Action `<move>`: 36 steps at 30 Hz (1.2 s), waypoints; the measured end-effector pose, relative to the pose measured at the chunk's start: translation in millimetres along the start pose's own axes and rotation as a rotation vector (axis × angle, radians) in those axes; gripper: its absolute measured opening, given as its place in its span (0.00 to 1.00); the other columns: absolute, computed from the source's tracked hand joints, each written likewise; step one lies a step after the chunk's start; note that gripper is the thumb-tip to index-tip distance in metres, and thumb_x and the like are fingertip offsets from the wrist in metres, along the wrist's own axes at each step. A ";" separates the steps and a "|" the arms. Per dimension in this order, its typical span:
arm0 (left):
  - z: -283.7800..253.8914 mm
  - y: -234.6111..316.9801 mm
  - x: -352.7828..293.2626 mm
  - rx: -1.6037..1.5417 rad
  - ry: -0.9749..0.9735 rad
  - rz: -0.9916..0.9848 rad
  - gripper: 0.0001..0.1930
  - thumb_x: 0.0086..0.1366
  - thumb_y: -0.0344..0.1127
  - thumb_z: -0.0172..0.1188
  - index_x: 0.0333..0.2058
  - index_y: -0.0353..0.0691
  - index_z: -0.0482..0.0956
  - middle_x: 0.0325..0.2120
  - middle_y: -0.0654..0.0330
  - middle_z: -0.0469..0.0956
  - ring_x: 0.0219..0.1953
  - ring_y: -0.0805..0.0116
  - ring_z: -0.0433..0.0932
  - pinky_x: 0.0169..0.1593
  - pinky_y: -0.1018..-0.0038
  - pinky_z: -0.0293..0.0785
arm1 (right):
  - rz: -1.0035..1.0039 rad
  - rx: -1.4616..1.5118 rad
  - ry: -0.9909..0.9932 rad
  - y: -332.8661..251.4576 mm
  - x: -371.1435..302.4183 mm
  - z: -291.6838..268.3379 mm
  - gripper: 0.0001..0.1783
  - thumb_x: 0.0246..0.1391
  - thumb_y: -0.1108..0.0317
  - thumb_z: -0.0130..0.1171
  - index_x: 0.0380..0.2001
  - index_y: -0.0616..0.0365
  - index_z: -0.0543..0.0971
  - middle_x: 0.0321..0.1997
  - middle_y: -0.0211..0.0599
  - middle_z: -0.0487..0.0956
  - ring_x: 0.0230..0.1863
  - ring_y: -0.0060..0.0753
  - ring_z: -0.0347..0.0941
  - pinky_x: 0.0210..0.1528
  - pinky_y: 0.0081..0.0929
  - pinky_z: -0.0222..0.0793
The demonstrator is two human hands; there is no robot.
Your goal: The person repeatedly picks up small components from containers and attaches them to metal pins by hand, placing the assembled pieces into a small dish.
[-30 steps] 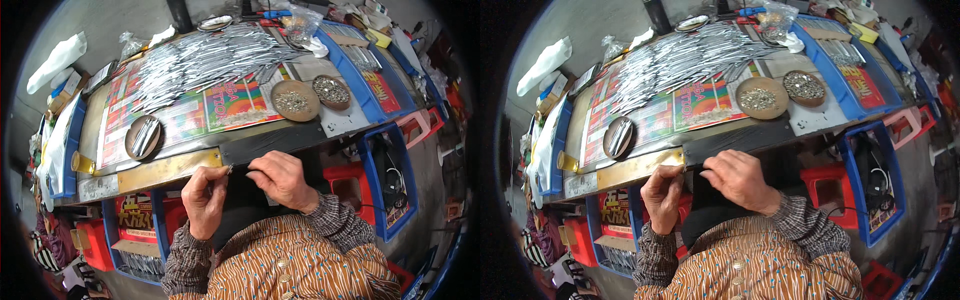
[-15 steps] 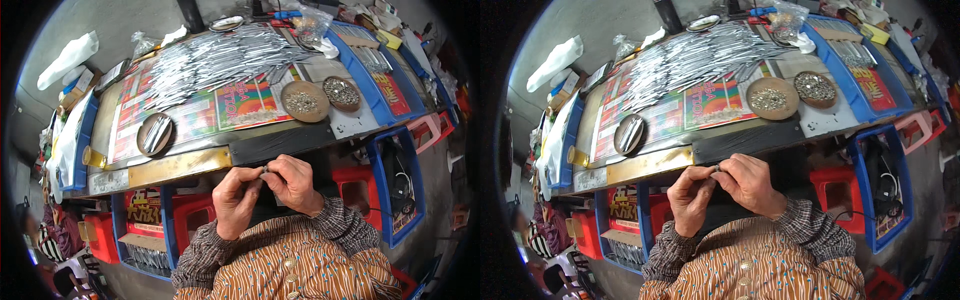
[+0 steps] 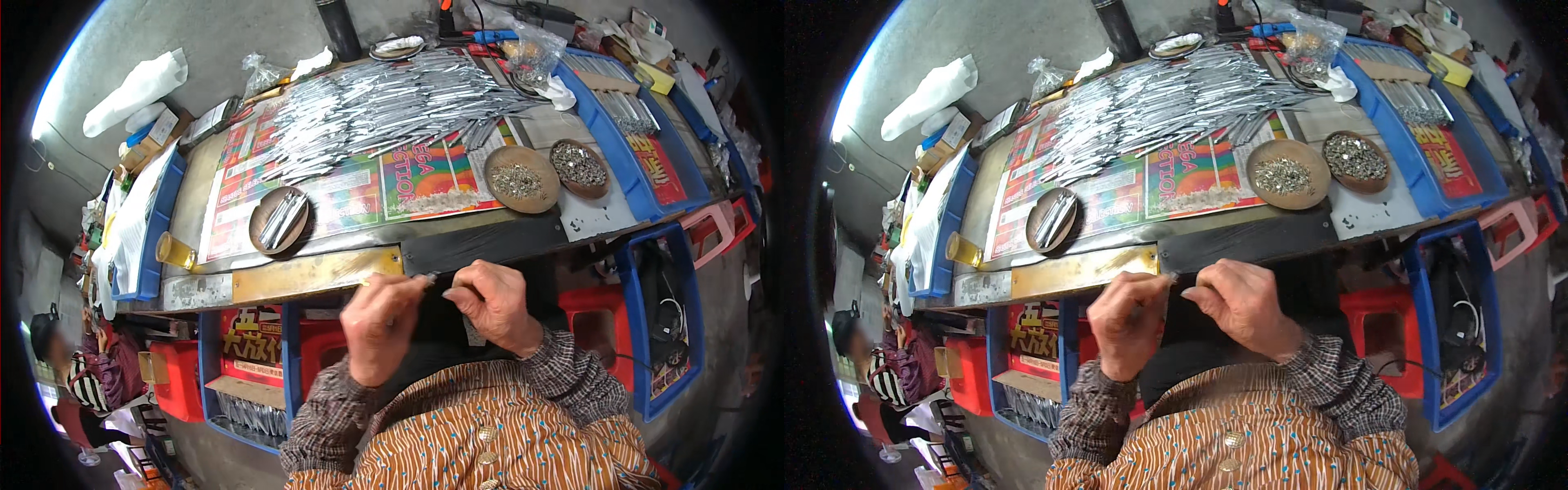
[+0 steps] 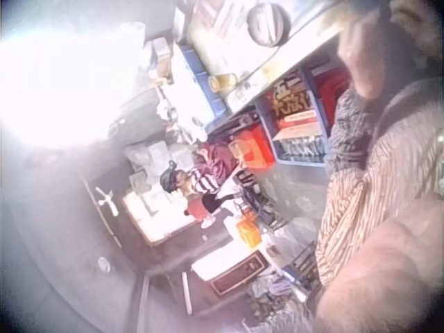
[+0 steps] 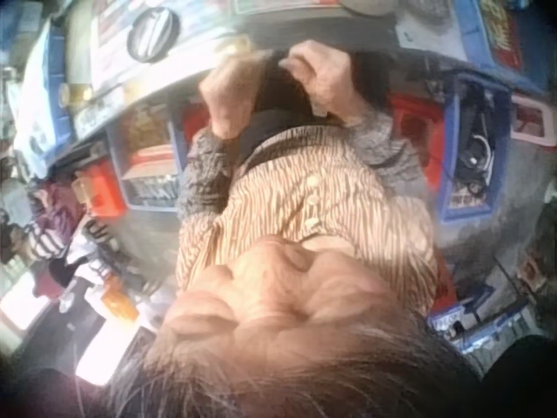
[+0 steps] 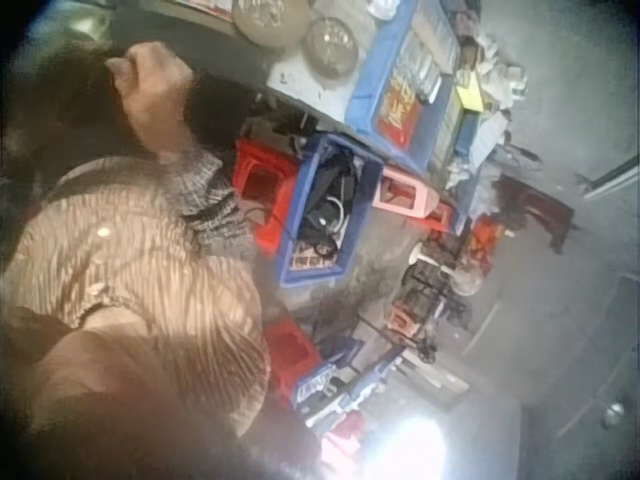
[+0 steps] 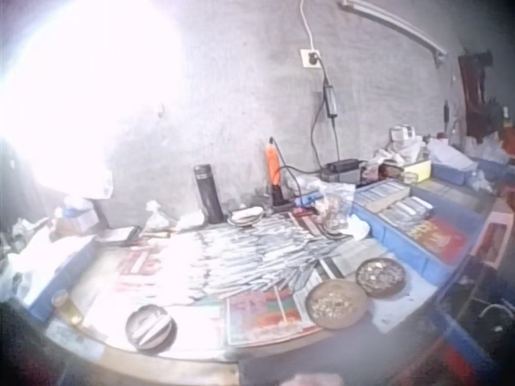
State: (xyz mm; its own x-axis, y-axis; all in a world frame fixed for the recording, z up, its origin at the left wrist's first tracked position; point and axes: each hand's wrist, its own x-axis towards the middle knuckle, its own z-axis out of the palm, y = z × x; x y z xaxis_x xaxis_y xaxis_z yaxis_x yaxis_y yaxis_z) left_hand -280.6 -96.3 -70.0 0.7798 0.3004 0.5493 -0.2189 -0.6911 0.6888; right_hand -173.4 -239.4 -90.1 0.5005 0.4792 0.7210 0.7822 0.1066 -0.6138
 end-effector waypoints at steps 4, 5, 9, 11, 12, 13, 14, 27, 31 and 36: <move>-38.0 -42.0 20.4 0.370 0.180 0.072 0.07 0.54 0.17 0.60 0.30 0.35 0.78 0.26 0.58 0.79 0.26 0.70 0.75 0.30 0.77 0.69 | 0.041 -0.098 -0.039 3.9 3.4 -20.9 0.10 0.48 0.72 0.65 0.25 0.61 0.72 0.21 0.38 0.72 0.21 0.41 0.70 0.23 0.32 0.66; -48.3 -51.5 28.2 0.425 0.195 0.058 0.07 0.54 0.17 0.60 0.30 0.35 0.78 0.26 0.59 0.79 0.26 0.71 0.75 0.29 0.77 0.68 | 0.064 -0.124 -0.039 5.6 2.7 -25.0 0.10 0.48 0.72 0.65 0.26 0.61 0.72 0.21 0.38 0.72 0.21 0.41 0.70 0.23 0.32 0.66; -80.7 -102.0 46.2 0.587 0.214 -0.015 0.07 0.54 0.20 0.59 0.31 0.39 0.78 0.27 0.55 0.77 0.30 0.58 0.77 0.34 0.68 0.72 | 0.100 -0.171 -0.025 11.2 2.0 -32.6 0.09 0.47 0.74 0.65 0.25 0.61 0.73 0.21 0.38 0.72 0.21 0.41 0.71 0.23 0.32 0.66; -93.1 -117.7 53.0 0.597 0.211 -0.007 0.07 0.53 0.20 0.59 0.30 0.40 0.78 0.25 0.54 0.76 0.30 0.55 0.76 0.33 0.66 0.71 | 0.105 -0.201 -0.020 12.6 2.9 -36.9 0.09 0.47 0.74 0.65 0.25 0.61 0.73 0.21 0.38 0.73 0.21 0.41 0.71 0.23 0.32 0.66; -98.1 -128.3 54.8 0.661 0.208 -0.010 0.07 0.52 0.21 0.59 0.30 0.40 0.78 0.26 0.54 0.76 0.30 0.53 0.76 0.34 0.66 0.70 | 0.111 -0.211 -0.017 12.9 3.7 -38.5 0.09 0.46 0.75 0.65 0.25 0.61 0.73 0.21 0.38 0.73 0.21 0.41 0.71 0.23 0.33 0.66; -101.5 -137.4 56.7 0.656 0.200 -0.045 0.07 0.52 0.21 0.59 0.30 0.39 0.78 0.26 0.54 0.76 0.31 0.53 0.76 0.34 0.65 0.70 | 0.120 -0.227 -0.014 15.0 3.9 -40.5 0.09 0.46 0.75 0.65 0.25 0.61 0.73 0.21 0.38 0.73 0.22 0.42 0.71 0.23 0.33 0.66; -103.2 -141.0 59.4 0.652 0.192 -0.079 0.07 0.52 0.21 0.59 0.30 0.39 0.78 0.27 0.53 0.77 0.32 0.53 0.76 0.35 0.65 0.70 | 0.128 -0.249 -0.010 15.8 5.1 -43.6 0.09 0.46 0.75 0.65 0.25 0.61 0.73 0.21 0.38 0.73 0.22 0.42 0.71 0.23 0.33 0.66; -110.0 -168.3 76.0 0.695 0.127 -0.004 0.08 0.53 0.21 0.57 0.33 0.38 0.77 0.28 0.53 0.76 0.33 0.51 0.76 0.36 0.64 0.70 | 0.142 -0.647 0.080 47.4 14.2 -86.4 0.11 0.42 0.74 0.65 0.32 0.61 0.77 0.29 0.38 0.73 0.34 0.43 0.70 0.35 0.35 0.68; -110.3 -168.8 77.5 0.696 0.134 -0.030 0.09 0.53 0.21 0.57 0.34 0.39 0.77 0.29 0.53 0.76 0.34 0.51 0.76 0.37 0.63 0.70 | 0.156 -0.711 0.021 51.4 17.6 -87.0 0.16 0.41 0.72 0.67 0.37 0.61 0.77 0.36 0.38 0.72 0.41 0.43 0.68 0.40 0.37 0.68; -107.5 -170.6 78.1 0.722 0.123 -0.041 0.08 0.53 0.21 0.57 0.33 0.39 0.77 0.30 0.53 0.77 0.34 0.52 0.76 0.36 0.64 0.70 | 0.174 -0.754 -0.020 56.7 16.3 -86.7 0.19 0.39 0.70 0.69 0.38 0.62 0.77 0.38 0.38 0.71 0.43 0.43 0.66 0.42 0.37 0.68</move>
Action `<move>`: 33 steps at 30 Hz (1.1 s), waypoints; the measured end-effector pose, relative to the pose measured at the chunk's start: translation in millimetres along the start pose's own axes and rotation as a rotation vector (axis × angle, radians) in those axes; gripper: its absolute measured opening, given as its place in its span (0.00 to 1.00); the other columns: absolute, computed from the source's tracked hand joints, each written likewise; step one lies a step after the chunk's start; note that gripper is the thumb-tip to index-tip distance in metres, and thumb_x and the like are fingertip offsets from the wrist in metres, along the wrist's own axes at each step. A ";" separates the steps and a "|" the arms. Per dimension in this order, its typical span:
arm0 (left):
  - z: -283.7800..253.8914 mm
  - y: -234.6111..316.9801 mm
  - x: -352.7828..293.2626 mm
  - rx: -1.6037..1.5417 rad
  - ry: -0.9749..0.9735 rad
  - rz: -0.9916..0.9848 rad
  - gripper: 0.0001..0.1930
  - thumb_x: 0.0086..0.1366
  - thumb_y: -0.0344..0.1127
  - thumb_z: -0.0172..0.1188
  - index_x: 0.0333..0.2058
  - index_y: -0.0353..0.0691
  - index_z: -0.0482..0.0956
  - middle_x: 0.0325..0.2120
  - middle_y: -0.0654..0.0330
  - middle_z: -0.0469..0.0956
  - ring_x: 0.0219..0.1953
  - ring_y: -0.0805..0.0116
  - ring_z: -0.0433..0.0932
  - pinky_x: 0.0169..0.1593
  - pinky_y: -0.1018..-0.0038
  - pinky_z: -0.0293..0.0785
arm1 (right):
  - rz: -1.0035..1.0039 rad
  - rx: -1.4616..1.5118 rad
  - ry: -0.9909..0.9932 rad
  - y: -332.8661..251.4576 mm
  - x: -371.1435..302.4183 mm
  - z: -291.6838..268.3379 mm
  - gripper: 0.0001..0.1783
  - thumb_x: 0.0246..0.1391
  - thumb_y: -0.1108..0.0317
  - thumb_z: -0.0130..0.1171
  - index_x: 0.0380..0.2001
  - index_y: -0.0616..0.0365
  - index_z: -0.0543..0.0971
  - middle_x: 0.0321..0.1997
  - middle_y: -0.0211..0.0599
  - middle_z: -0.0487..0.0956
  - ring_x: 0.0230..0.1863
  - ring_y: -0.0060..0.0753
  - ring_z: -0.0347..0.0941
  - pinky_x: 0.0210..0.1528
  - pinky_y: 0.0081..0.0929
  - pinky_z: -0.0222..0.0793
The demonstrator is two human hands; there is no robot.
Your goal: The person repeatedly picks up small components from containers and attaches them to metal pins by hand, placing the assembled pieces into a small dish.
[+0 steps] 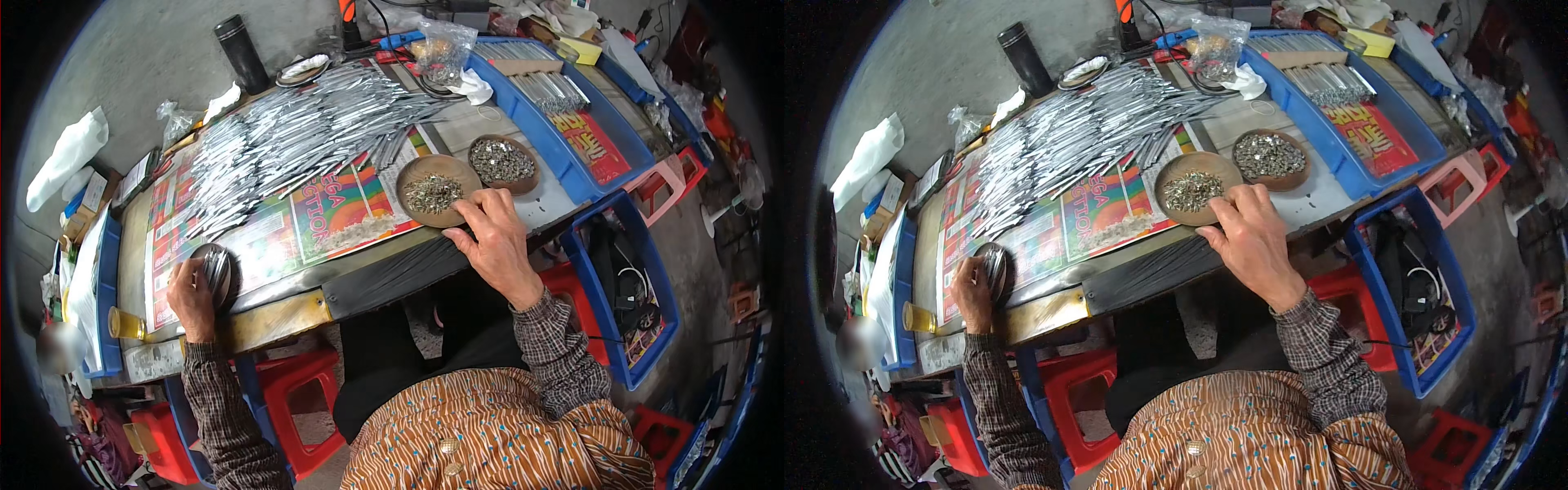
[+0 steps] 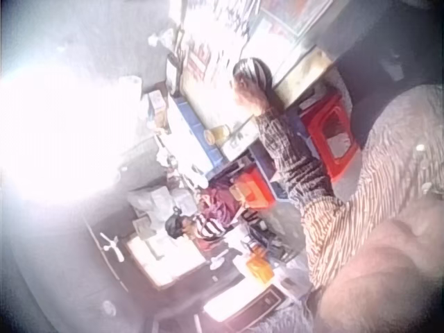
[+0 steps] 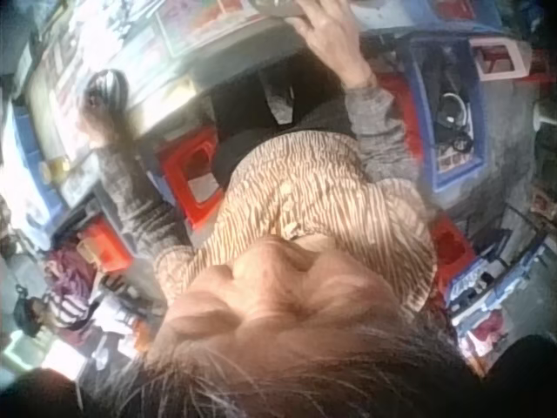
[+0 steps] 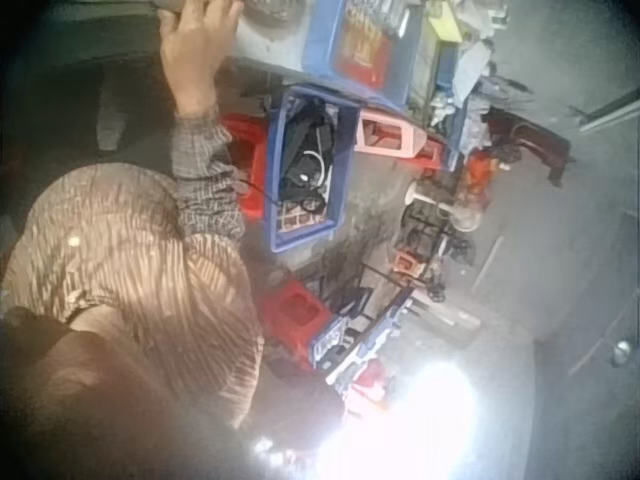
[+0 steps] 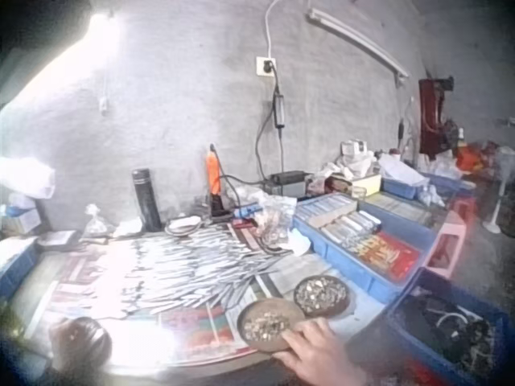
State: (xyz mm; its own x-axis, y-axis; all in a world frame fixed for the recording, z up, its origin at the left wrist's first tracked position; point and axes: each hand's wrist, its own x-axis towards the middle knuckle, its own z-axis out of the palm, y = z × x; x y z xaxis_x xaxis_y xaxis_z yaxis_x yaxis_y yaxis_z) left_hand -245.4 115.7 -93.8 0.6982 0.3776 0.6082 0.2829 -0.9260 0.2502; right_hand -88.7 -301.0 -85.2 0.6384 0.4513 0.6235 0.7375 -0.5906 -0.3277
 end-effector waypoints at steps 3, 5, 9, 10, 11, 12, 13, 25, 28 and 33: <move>-5.3 4.6 -1.1 0.020 0.017 -0.020 0.08 0.54 0.21 0.57 0.33 0.39 0.77 0.31 0.54 0.77 0.35 0.52 0.76 0.37 0.64 0.70 | -0.007 -0.010 -0.008 -2.9 2.0 0.8 0.19 0.39 0.69 0.69 0.37 0.62 0.77 0.38 0.39 0.71 0.42 0.43 0.66 0.42 0.37 0.68; -7.4 14.9 -1.5 0.026 0.044 -0.014 0.07 0.54 0.21 0.57 0.32 0.39 0.77 0.32 0.55 0.77 0.35 0.52 0.76 0.37 0.64 0.71 | -0.012 -0.009 -0.007 -3.4 1.8 1.3 0.19 0.38 0.69 0.69 0.37 0.62 0.77 0.38 0.39 0.71 0.42 0.43 0.66 0.42 0.37 0.68; -7.3 48.7 0.4 -0.017 0.079 0.094 0.06 0.55 0.23 0.59 0.32 0.39 0.77 0.33 0.55 0.77 0.35 0.52 0.76 0.37 0.64 0.71 | -0.016 -0.002 -0.005 -3.3 2.1 0.5 0.17 0.38 0.71 0.69 0.34 0.62 0.77 0.37 0.38 0.71 0.41 0.43 0.66 0.41 0.37 0.67; -7.7 56.4 0.0 -0.035 0.082 0.120 0.05 0.55 0.23 0.59 0.32 0.39 0.77 0.32 0.55 0.77 0.35 0.52 0.76 0.38 0.64 0.71 | -0.011 0.010 -0.003 -4.0 2.3 0.7 0.16 0.37 0.71 0.69 0.33 0.62 0.77 0.37 0.38 0.71 0.41 0.43 0.66 0.41 0.37 0.67; -8.8 66.0 0.1 -0.052 0.082 0.139 0.05 0.55 0.24 0.60 0.32 0.38 0.77 0.32 0.54 0.77 0.34 0.53 0.76 0.37 0.65 0.70 | -0.010 0.013 -0.003 -4.2 3.1 0.7 0.16 0.37 0.71 0.69 0.33 0.62 0.77 0.37 0.38 0.71 0.41 0.43 0.66 0.41 0.37 0.67; -8.8 73.6 0.4 -0.049 0.082 0.140 0.05 0.55 0.24 0.60 0.32 0.38 0.77 0.32 0.54 0.77 0.34 0.53 0.76 0.37 0.65 0.70 | -0.005 0.019 -0.015 -4.1 4.6 0.4 0.16 0.38 0.71 0.69 0.32 0.62 0.77 0.37 0.38 0.71 0.41 0.43 0.66 0.42 0.37 0.67; -8.8 79.9 0.9 -0.065 0.055 0.160 0.05 0.55 0.23 0.60 0.32 0.38 0.78 0.32 0.54 0.76 0.34 0.54 0.75 0.37 0.65 0.70 | -0.001 0.025 -0.026 -4.3 6.2 0.2 0.15 0.38 0.71 0.69 0.31 0.62 0.77 0.37 0.38 0.71 0.41 0.43 0.66 0.42 0.37 0.66; 36.5 135.3 39.7 -0.202 -0.148 0.313 0.04 0.52 0.26 0.60 0.29 0.40 0.77 0.26 0.57 0.74 0.33 0.55 0.74 0.39 0.64 0.68 | -0.078 0.121 -0.159 -7.6 22.1 -5.5 0.07 0.42 0.75 0.62 0.26 0.62 0.74 0.32 0.40 0.71 0.39 0.44 0.65 0.44 0.38 0.63; 52.1 144.0 53.9 -0.187 -0.159 0.369 0.04 0.52 0.27 0.61 0.28 0.41 0.77 0.25 0.56 0.73 0.32 0.53 0.74 0.39 0.62 0.67 | -0.084 0.153 -0.156 -5.3 23.4 -2.1 0.06 0.41 0.75 0.60 0.24 0.61 0.72 0.30 0.39 0.71 0.39 0.43 0.65 0.44 0.37 0.62; 74.4 144.5 74.6 -0.043 -0.195 0.364 0.02 0.55 0.30 0.60 0.28 0.42 0.78 0.25 0.55 0.74 0.33 0.52 0.74 0.39 0.61 0.67 | -0.086 0.166 -0.131 -3.6 21.6 -0.8 0.06 0.41 0.76 0.59 0.23 0.59 0.72 0.29 0.36 0.71 0.38 0.42 0.66 0.42 0.36 0.61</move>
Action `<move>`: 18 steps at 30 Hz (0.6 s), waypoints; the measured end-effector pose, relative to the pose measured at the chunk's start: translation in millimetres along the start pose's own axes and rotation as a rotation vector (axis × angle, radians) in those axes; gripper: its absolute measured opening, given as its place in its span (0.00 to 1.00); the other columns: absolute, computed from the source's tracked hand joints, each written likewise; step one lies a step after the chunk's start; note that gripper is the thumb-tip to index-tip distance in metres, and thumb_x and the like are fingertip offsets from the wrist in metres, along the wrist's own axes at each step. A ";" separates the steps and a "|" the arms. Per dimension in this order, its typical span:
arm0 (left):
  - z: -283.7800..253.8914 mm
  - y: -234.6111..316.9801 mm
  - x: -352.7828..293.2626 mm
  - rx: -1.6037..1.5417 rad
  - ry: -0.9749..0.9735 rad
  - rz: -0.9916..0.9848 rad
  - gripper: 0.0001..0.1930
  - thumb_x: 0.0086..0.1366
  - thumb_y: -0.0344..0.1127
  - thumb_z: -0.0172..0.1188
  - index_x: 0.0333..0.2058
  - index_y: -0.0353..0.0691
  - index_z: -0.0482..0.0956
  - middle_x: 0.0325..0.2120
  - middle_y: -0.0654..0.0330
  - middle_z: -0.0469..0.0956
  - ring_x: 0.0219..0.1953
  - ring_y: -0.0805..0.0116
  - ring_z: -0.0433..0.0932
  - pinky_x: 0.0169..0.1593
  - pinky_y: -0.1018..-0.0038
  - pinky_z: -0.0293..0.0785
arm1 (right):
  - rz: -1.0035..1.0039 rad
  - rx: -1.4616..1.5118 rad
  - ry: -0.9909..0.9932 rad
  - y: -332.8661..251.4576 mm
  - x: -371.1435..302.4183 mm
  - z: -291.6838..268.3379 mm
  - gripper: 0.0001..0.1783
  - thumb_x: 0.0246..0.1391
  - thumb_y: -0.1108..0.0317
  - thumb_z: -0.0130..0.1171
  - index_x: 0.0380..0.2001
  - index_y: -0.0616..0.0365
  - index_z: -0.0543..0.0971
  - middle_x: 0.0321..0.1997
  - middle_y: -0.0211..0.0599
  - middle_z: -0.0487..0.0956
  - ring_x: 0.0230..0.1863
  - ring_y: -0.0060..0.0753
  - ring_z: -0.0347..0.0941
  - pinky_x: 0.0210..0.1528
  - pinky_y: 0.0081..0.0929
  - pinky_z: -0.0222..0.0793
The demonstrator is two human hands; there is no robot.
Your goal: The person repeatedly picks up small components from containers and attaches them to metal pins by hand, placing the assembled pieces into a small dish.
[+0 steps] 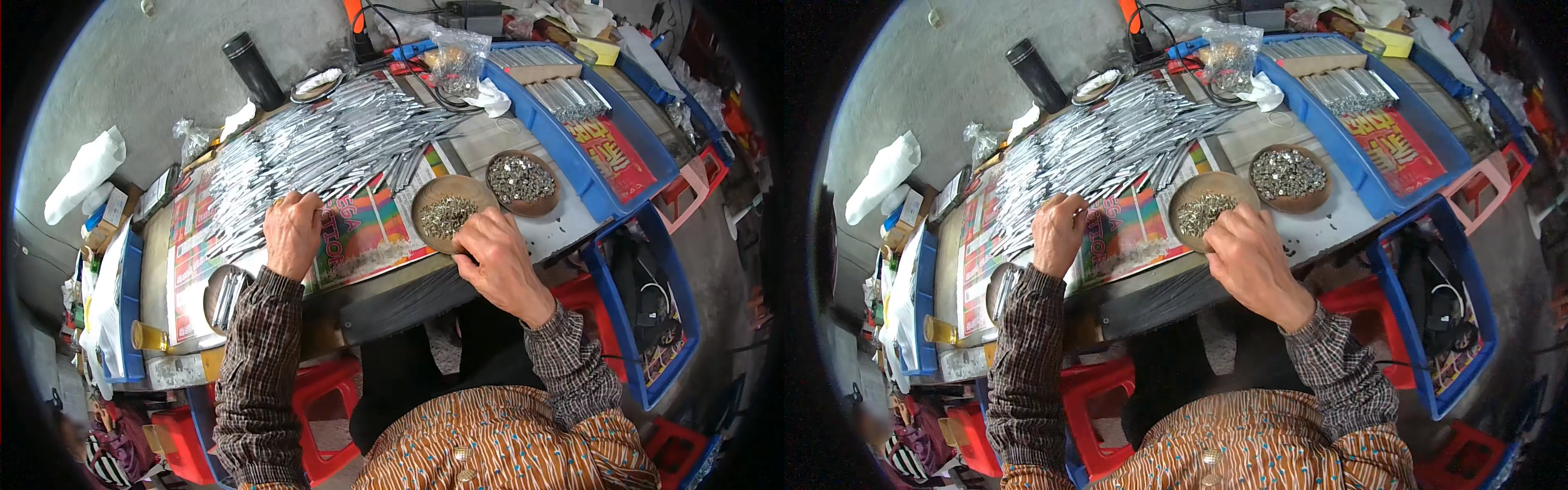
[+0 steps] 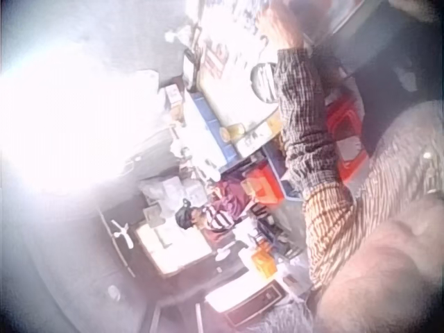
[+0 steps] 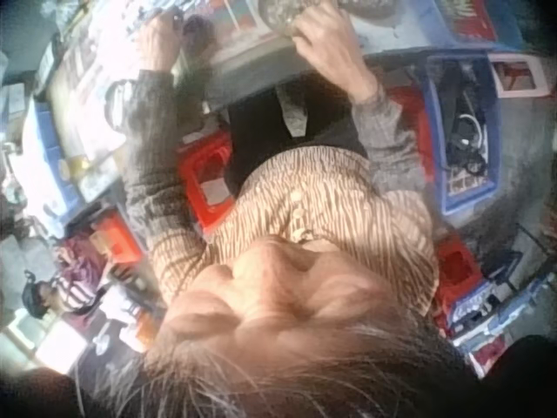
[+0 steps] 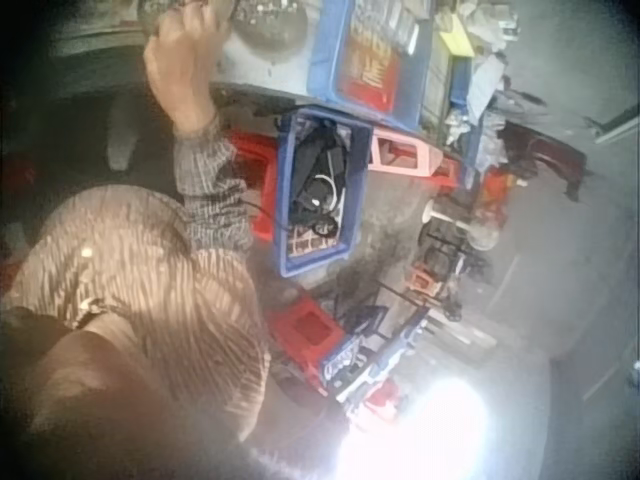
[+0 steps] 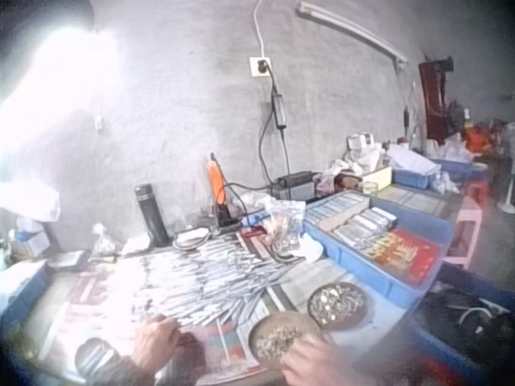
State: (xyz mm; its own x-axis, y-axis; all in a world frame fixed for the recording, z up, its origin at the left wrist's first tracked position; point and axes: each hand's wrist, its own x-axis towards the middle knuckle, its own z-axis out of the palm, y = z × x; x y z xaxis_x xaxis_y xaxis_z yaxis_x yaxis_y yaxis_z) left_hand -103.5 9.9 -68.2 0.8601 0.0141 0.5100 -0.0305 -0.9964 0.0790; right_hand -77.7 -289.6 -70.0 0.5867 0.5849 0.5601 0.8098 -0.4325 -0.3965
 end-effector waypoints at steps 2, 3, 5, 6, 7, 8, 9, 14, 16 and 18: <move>7.5 -4.0 3.2 0.013 -0.020 -0.009 0.01 0.55 0.31 0.59 0.28 0.42 0.78 0.25 0.55 0.74 0.33 0.52 0.74 0.39 0.60 0.67 | 0.001 0.017 0.017 2.3 -2.7 4.0 0.06 0.40 0.76 0.59 0.24 0.59 0.72 0.28 0.35 0.71 0.37 0.41 0.66 0.42 0.35 0.61; 11.3 -6.1 3.8 0.023 -0.038 -0.018 0.01 0.56 0.31 0.59 0.28 0.42 0.78 0.25 0.55 0.74 0.34 0.52 0.75 0.40 0.60 0.67 | -0.007 0.030 0.049 3.8 -4.1 6.5 0.07 0.39 0.77 0.60 0.24 0.58 0.72 0.29 0.34 0.71 0.37 0.40 0.67 0.42 0.35 0.61; 16.6 -8.1 3.7 0.012 -0.028 0.005 0.02 0.56 0.32 0.59 0.28 0.42 0.77 0.26 0.54 0.74 0.33 0.52 0.75 0.38 0.60 0.68 | -0.010 0.047 0.084 6.1 -6.2 9.5 0.08 0.38 0.78 0.61 0.25 0.58 0.73 0.29 0.34 0.72 0.37 0.39 0.67 0.42 0.35 0.62; 17.6 -6.9 3.2 0.011 -0.024 -0.026 0.02 0.56 0.32 0.59 0.28 0.42 0.77 0.26 0.54 0.74 0.32 0.51 0.75 0.37 0.59 0.69 | -0.019 0.067 0.120 7.3 -7.0 11.2 0.09 0.38 0.77 0.61 0.26 0.57 0.73 0.30 0.33 0.72 0.37 0.38 0.68 0.42 0.35 0.61; 18.6 -6.0 3.2 0.008 -0.022 -0.055 0.03 0.56 0.32 0.59 0.28 0.42 0.77 0.27 0.53 0.74 0.32 0.50 0.75 0.35 0.58 0.69 | -0.027 0.086 0.156 8.5 -7.9 12.2 0.10 0.37 0.76 0.62 0.27 0.56 0.74 0.31 0.31 0.72 0.38 0.37 0.68 0.42 0.36 0.60; 18.8 -5.9 3.5 0.010 -0.025 -0.052 0.03 0.56 0.32 0.59 0.28 0.42 0.77 0.27 0.53 0.74 0.32 0.50 0.75 0.35 0.58 0.69 | -0.023 0.089 0.158 9.1 -8.5 12.2 0.10 0.37 0.76 0.62 0.27 0.56 0.74 0.31 0.31 0.72 0.38 0.37 0.68 0.42 0.36 0.60; 18.8 -5.8 3.6 -0.001 -0.022 -0.048 0.03 0.56 0.32 0.59 0.28 0.41 0.77 0.27 0.53 0.74 0.31 0.50 0.75 0.34 0.58 0.70 | -0.022 0.097 0.172 9.3 -9.1 11.9 0.11 0.37 0.77 0.62 0.27 0.56 0.74 0.31 0.31 0.73 0.37 0.37 0.69 0.41 0.35 0.61; 17.8 -2.5 0.2 -0.006 -0.056 -0.086 0.04 0.56 0.33 0.60 0.28 0.40 0.75 0.27 0.53 0.74 0.32 0.50 0.75 0.34 0.58 0.70 | -0.016 0.151 0.228 10.8 -12.5 10.1 0.13 0.35 0.79 0.63 0.28 0.56 0.74 0.30 0.31 0.74 0.36 0.37 0.70 0.40 0.34 0.62; 16.5 -1.5 -2.8 0.014 -0.045 -0.062 0.05 0.56 0.33 0.60 0.29 0.40 0.74 0.27 0.53 0.74 0.31 0.50 0.75 0.34 0.58 0.70 | 0.009 0.202 0.238 8.6 -13.9 7.8 0.14 0.35 0.80 0.63 0.28 0.56 0.74 0.30 0.32 0.75 0.35 0.38 0.71 0.40 0.34 0.64; 14.5 -2.0 -8.1 0.041 0.003 -0.034 0.05 0.55 0.32 0.60 0.29 0.39 0.73 0.27 0.53 0.74 0.31 0.50 0.75 0.34 0.57 0.70 | 0.025 0.233 0.254 3.3 -15.6 7.5 0.13 0.36 0.81 0.63 0.28 0.57 0.74 0.31 0.33 0.75 0.36 0.38 0.71 0.40 0.34 0.65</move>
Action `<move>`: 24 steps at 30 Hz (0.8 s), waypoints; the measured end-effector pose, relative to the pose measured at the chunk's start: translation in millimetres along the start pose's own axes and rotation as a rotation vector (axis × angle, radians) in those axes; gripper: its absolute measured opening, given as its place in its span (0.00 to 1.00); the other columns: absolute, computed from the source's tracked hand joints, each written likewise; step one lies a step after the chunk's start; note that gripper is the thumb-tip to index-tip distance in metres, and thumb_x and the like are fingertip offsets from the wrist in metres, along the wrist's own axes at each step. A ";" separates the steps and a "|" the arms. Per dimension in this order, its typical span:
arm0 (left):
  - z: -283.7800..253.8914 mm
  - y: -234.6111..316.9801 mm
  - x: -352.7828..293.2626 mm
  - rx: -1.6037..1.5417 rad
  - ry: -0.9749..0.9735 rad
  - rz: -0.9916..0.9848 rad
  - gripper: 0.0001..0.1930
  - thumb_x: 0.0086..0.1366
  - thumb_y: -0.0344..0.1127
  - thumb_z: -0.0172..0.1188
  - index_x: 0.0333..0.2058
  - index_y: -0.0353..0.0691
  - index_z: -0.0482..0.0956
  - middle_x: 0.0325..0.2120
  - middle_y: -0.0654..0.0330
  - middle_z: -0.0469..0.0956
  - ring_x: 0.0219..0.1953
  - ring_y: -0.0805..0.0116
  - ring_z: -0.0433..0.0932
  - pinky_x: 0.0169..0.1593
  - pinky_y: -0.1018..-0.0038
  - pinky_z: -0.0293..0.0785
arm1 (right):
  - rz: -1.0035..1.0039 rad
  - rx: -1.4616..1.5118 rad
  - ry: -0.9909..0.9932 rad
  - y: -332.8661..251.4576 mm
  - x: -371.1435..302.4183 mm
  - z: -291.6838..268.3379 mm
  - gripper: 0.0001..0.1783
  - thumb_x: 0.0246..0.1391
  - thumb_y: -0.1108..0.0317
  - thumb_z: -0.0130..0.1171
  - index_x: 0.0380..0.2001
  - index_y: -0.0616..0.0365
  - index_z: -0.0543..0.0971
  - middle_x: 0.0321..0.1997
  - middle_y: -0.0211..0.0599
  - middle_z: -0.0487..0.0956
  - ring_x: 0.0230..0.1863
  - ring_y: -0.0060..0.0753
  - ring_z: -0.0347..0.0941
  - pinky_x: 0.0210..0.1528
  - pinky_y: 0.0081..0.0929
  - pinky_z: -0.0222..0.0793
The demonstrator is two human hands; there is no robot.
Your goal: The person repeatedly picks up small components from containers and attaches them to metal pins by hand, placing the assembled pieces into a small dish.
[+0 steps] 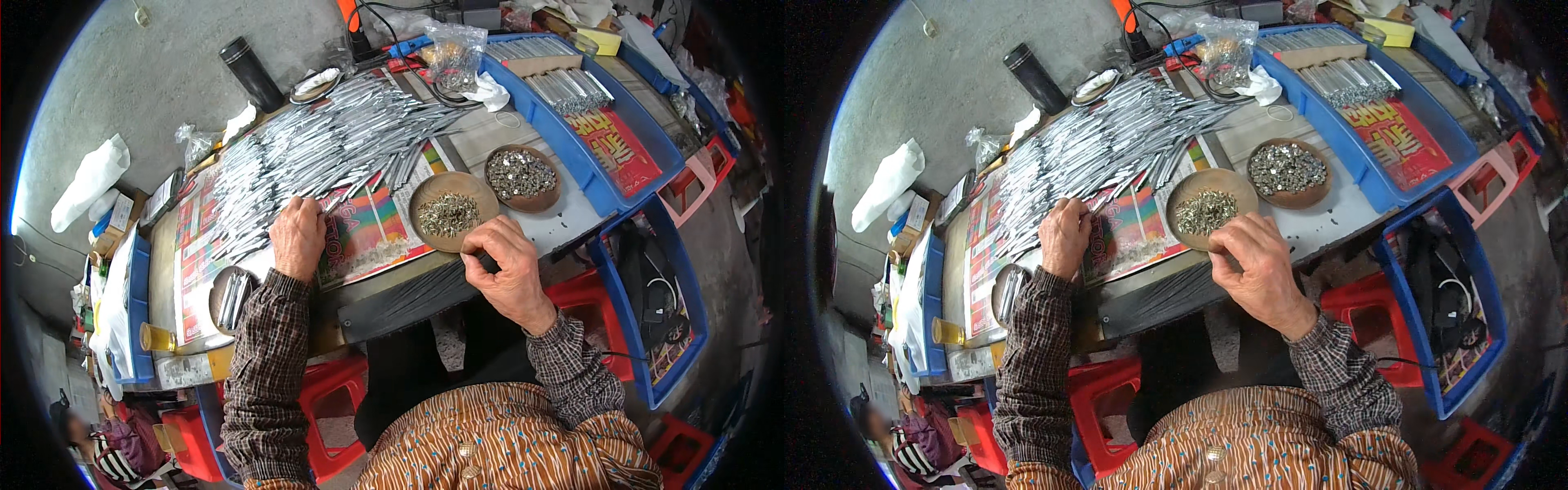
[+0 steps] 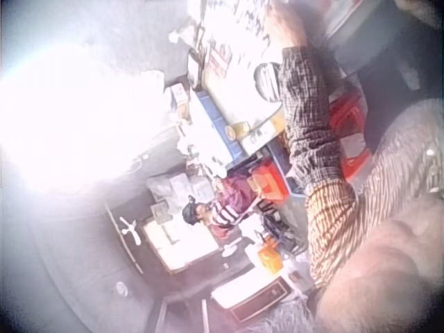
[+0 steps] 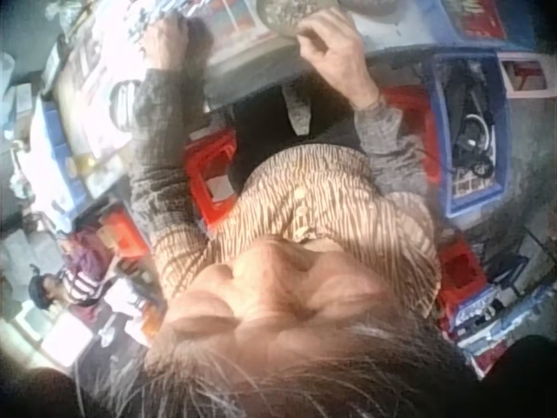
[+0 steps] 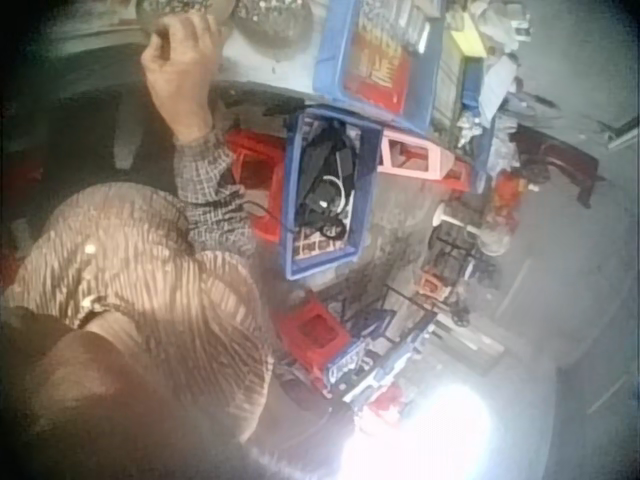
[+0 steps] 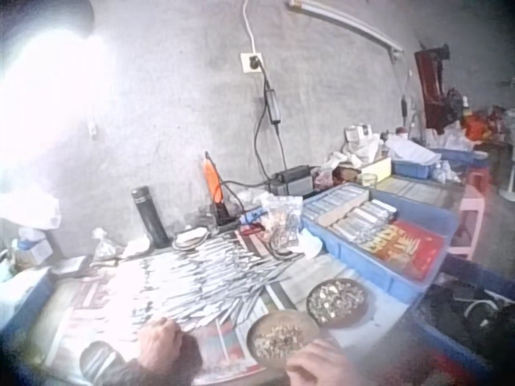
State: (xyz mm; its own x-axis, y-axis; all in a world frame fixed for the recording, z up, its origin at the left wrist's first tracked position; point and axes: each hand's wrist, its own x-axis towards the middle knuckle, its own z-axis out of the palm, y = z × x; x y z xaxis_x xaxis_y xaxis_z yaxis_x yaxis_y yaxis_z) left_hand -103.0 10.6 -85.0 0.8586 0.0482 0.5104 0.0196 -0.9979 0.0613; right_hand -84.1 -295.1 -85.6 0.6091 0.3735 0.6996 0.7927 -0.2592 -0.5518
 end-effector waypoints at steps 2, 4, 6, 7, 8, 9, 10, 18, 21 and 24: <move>-5.4 4.2 -4.1 0.018 0.049 0.030 0.05 0.55 0.31 0.60 0.29 0.39 0.73 0.27 0.53 0.73 0.30 0.50 0.75 0.33 0.57 0.69 | 0.022 0.022 0.018 -5.4 -2.5 -1.2 0.12 0.37 0.82 0.62 0.28 0.58 0.73 0.31 0.34 0.75 0.36 0.39 0.72 0.40 0.35 0.67; -20.9 13.1 -12.1 -0.189 0.106 0.038 0.05 0.54 0.28 0.60 0.28 0.38 0.72 0.24 0.54 0.74 0.28 0.52 0.74 0.33 0.58 0.69 | 0.104 0.137 -0.001 -12.9 -5.2 -4.2 0.10 0.41 0.83 0.61 0.28 0.60 0.74 0.30 0.34 0.74 0.34 0.34 0.74 0.36 0.29 0.71; -37.4 32.1 -22.5 -0.359 0.062 -0.039 0.05 0.53 0.25 0.60 0.29 0.37 0.73 0.22 0.54 0.75 0.25 0.57 0.75 0.31 0.65 0.69 | 0.149 0.201 -0.019 -17.3 -9.0 -5.1 0.09 0.43 0.83 0.60 0.29 0.61 0.74 0.30 0.34 0.74 0.33 0.30 0.74 0.33 0.26 0.71; -47.5 46.2 -27.1 -0.428 0.043 -0.073 0.05 0.54 0.24 0.60 0.29 0.36 0.74 0.22 0.54 0.75 0.23 0.59 0.75 0.30 0.68 0.69 | 0.195 0.268 -0.034 -20.4 -11.3 -6.8 0.09 0.44 0.84 0.60 0.29 0.62 0.74 0.30 0.33 0.74 0.32 0.27 0.74 0.31 0.22 0.71; -54.2 57.0 -35.1 -0.489 0.084 -0.073 0.04 0.55 0.24 0.60 0.30 0.36 0.74 0.21 0.55 0.75 0.22 0.61 0.74 0.28 0.71 0.69 | 0.193 0.267 -0.038 -24.5 -12.4 -6.3 0.09 0.44 0.84 0.60 0.29 0.62 0.74 0.30 0.33 0.74 0.32 0.27 0.74 0.31 0.22 0.71; -61.0 67.6 -43.6 -0.504 0.093 -0.098 0.04 0.54 0.23 0.60 0.29 0.35 0.74 0.20 0.55 0.74 0.21 0.64 0.73 0.28 0.72 0.69 | 0.223 0.305 -0.037 -29.1 -13.5 -5.6 0.08 0.43 0.84 0.60 0.28 0.63 0.74 0.30 0.33 0.75 0.30 0.25 0.73 0.31 0.21 0.70; -65.0 77.0 -53.2 -0.568 0.071 -0.136 0.04 0.55 0.23 0.60 0.29 0.35 0.74 0.19 0.56 0.74 0.20 0.67 0.72 0.28 0.74 0.68 | 0.253 0.344 -0.036 -32.0 -15.2 -3.7 0.08 0.42 0.84 0.60 0.27 0.63 0.75 0.30 0.32 0.75 0.29 0.23 0.72 0.31 0.20 0.69; -74.3 132.5 -109.8 -1.386 -0.119 -0.437 0.07 0.62 0.23 0.59 0.39 0.31 0.76 0.26 0.64 0.78 0.25 0.81 0.75 0.27 0.84 0.70 | 0.434 0.744 -0.155 -57.6 -25.9 3.3 0.04 0.52 0.83 0.55 0.33 0.67 0.75 0.37 0.36 0.76 0.32 0.22 0.77 0.36 0.17 0.75; -81.0 145.4 -116.1 -1.499 -0.212 -0.585 0.10 0.62 0.24 0.59 0.42 0.30 0.76 0.27 0.63 0.79 0.25 0.81 0.76 0.26 0.86 0.70 | 0.501 0.887 -0.124 -61.1 -30.5 7.9 0.04 0.54 0.82 0.56 0.34 0.65 0.75 0.33 0.29 0.75 0.31 0.17 0.75 0.34 0.16 0.73; -77.0 146.6 -123.4 -1.548 -0.217 -0.551 0.13 0.62 0.24 0.59 0.46 0.28 0.75 0.29 0.60 0.80 0.24 0.79 0.76 0.25 0.84 0.72 | 0.482 0.887 -0.144 -62.3 -33.7 8.7 0.05 0.55 0.81 0.55 0.36 0.65 0.74 0.34 0.29 0.75 0.32 0.16 0.75 0.34 0.16 0.73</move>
State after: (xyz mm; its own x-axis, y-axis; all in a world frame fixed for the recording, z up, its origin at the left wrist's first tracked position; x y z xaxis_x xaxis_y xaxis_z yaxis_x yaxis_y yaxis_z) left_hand -245.6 -138.3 -72.9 0.9753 0.2195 0.0257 -0.0550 0.1284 0.9902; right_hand -154.2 -283.8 -78.7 0.8038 0.5223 0.2849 0.1240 0.3214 -0.9388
